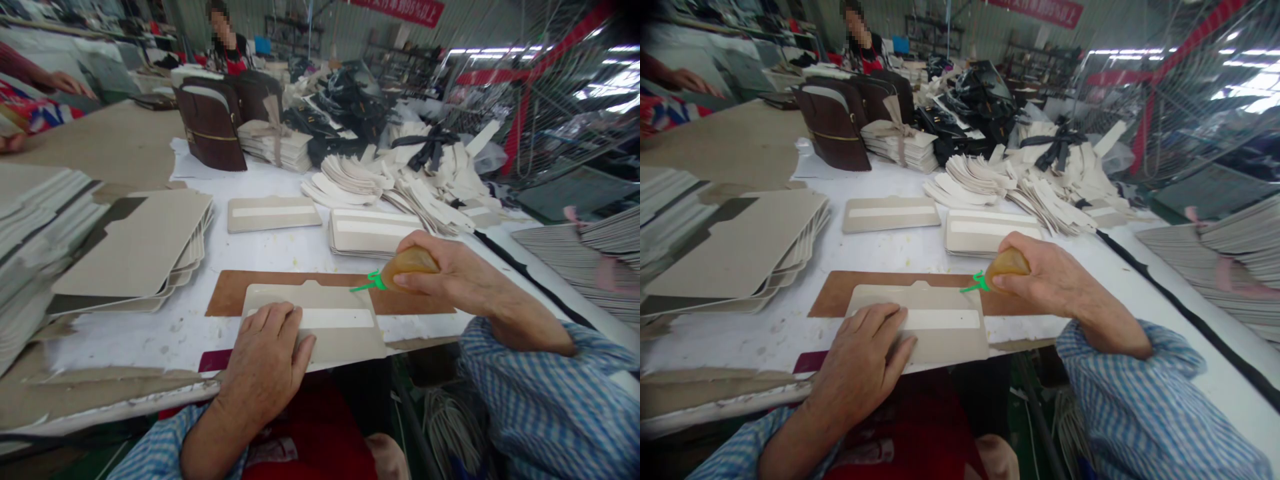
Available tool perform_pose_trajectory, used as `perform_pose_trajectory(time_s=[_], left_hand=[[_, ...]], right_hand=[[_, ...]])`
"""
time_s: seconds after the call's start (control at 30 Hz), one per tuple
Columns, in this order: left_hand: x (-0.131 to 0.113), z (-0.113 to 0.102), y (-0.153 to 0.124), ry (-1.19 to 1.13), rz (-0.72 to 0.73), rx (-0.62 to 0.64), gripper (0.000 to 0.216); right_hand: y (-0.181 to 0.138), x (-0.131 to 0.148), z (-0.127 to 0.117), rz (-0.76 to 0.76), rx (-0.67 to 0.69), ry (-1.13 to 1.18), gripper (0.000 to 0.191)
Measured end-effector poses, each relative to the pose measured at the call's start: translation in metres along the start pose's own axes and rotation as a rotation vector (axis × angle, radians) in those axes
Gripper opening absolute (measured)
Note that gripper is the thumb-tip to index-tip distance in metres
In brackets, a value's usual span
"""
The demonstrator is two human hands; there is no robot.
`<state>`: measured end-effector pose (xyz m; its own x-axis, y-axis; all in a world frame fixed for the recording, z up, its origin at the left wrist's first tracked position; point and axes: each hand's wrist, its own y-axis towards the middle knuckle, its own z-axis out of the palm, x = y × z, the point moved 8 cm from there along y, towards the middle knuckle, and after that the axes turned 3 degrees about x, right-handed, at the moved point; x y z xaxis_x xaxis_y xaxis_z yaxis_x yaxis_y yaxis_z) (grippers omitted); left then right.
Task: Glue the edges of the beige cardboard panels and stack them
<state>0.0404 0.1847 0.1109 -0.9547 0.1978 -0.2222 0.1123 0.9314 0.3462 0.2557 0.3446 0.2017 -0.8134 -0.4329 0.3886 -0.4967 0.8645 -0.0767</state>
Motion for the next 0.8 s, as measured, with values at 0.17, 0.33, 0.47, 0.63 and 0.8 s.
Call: perform_pose_trajectory(time_s=[0.17, 0.33, 0.47, 0.63, 0.8], left_hand=[[0.000, 0.001, -0.001, 0.004, 0.011, 0.000, 0.032], [0.001, 0.001, -0.001, -0.003, 0.014, -0.013, 0.031], [0.001, 0.001, 0.000, 0.000, 0.019, -0.019, 0.030], [0.002, 0.001, -0.002, 0.031, 0.039, -0.062, 0.030], [0.006, 0.005, -0.007, 0.079, 0.127, -0.172, 0.031]], right_hand=[[-0.010, -0.019, -0.005, 0.031, -0.056, 0.033, 0.031], [-0.017, -0.039, -0.005, 0.046, -0.095, 0.112, 0.033], [-0.021, -0.052, -0.002, 0.051, -0.136, 0.205, 0.033], [-0.025, -0.070, 0.033, 0.113, -0.206, 0.625, 0.050], [-0.030, -0.121, 0.055, 0.199, -0.559, 1.311, 0.047]])
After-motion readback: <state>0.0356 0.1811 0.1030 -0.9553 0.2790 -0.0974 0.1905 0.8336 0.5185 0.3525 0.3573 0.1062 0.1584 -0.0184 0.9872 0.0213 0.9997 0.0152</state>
